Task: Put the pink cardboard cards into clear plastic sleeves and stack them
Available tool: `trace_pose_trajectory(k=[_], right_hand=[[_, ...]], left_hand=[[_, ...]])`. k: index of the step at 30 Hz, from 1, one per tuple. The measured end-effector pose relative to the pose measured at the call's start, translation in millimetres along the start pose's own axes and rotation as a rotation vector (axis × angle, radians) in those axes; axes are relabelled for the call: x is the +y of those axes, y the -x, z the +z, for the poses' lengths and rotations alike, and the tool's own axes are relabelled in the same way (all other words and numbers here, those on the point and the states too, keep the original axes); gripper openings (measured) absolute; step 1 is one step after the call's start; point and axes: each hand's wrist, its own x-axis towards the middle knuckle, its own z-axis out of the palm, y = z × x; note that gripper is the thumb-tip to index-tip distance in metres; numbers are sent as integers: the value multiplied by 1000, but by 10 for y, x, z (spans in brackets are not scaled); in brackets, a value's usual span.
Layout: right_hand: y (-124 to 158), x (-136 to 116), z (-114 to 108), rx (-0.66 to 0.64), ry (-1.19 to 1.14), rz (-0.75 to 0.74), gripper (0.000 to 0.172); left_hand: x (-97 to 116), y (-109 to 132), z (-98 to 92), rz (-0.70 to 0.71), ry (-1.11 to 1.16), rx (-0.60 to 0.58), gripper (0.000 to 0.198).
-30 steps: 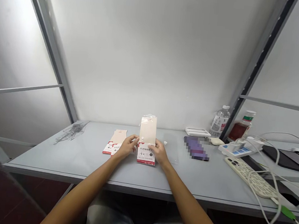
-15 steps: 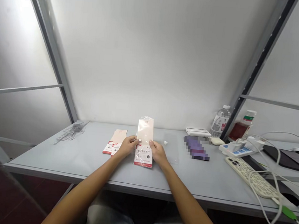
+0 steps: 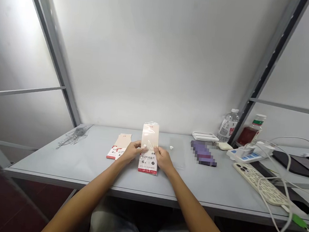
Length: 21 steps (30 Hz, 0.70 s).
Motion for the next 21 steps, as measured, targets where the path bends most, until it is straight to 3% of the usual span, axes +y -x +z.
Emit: trace_pose_trajectory(k=[5,13,21], right_hand=[[-4,24,11,-71,-24,-29,43],[-2,-22,-1,7,54,-35,42],[-8,-61,-3,39,77,23,42]], left_hand=[[-29,-17,0,-43,-38,55,29],[-53,-49,2,26,-183,130,28],[5,-44,-19,1,-246,238,27]])
